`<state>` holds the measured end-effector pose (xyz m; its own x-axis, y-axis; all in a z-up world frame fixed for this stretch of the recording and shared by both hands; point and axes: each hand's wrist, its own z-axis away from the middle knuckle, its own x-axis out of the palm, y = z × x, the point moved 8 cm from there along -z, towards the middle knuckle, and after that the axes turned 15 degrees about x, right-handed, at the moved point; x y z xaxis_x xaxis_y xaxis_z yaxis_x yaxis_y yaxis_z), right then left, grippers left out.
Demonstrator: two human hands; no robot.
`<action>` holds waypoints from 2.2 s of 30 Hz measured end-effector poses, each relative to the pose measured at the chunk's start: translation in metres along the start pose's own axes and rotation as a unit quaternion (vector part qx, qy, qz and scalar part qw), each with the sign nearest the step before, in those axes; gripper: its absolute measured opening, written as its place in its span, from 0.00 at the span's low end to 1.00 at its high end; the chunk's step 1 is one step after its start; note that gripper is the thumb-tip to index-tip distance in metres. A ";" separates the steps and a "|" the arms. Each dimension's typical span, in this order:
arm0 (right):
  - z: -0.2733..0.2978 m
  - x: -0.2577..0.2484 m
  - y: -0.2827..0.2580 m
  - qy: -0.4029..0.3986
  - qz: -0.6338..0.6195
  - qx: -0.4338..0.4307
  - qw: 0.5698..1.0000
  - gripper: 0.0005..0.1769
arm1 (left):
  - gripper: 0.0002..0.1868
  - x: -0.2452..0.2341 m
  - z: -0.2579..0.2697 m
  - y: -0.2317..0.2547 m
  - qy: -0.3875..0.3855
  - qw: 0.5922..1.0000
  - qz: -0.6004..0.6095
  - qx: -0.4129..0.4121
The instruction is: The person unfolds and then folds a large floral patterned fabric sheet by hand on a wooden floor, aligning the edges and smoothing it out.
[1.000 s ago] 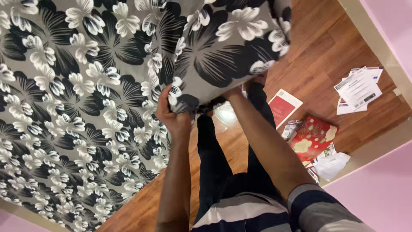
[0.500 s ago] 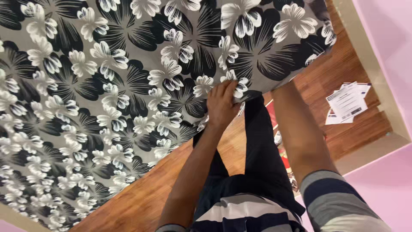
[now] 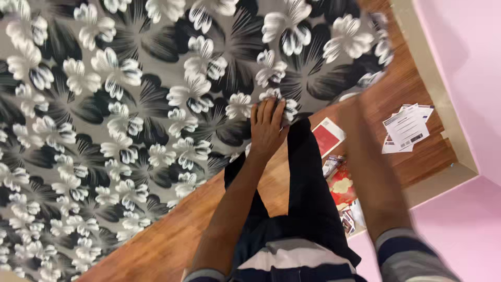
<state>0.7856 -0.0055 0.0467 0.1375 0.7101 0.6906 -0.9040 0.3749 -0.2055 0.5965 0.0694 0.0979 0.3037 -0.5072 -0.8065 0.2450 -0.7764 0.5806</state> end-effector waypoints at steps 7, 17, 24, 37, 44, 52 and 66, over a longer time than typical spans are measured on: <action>0.053 -0.059 0.040 0.176 -0.025 -0.035 0.983 0.44 | 0.51 0.000 -0.022 0.003 -0.028 0.999 -0.016 0.000; -0.021 -0.018 0.018 0.124 0.114 0.030 0.985 0.27 | 0.47 0.001 -0.026 -0.001 -0.022 1.000 0.010 0.011; -0.038 -0.067 0.010 0.056 0.087 0.162 0.981 0.25 | 0.39 -0.005 -0.026 -0.005 -0.037 0.999 0.024 0.014; -0.154 -0.091 -0.178 0.155 0.651 -0.211 0.712 0.38 | 0.37 0.044 -0.080 -0.022 -0.019 0.992 -0.118 -0.041; -0.160 -0.161 -0.167 0.212 0.533 0.061 0.817 0.42 | 0.36 0.050 -0.078 -0.026 -0.002 0.991 -0.125 -0.048; -0.150 -0.123 -0.117 0.152 0.436 0.192 0.866 0.43 | 0.37 0.060 -0.070 -0.036 -0.025 0.987 -0.145 -0.065; -0.109 0.039 -0.099 -0.107 0.660 0.126 0.732 0.49 | 0.37 0.056 -0.070 -0.037 -0.014 0.990 -0.123 -0.063</action>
<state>0.9245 0.0506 0.0184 -0.9668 0.2333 0.1039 -0.2406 -0.6961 -0.6764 0.6687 0.0955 0.0393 0.1964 -0.3204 -0.9267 0.4218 -0.8256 0.3748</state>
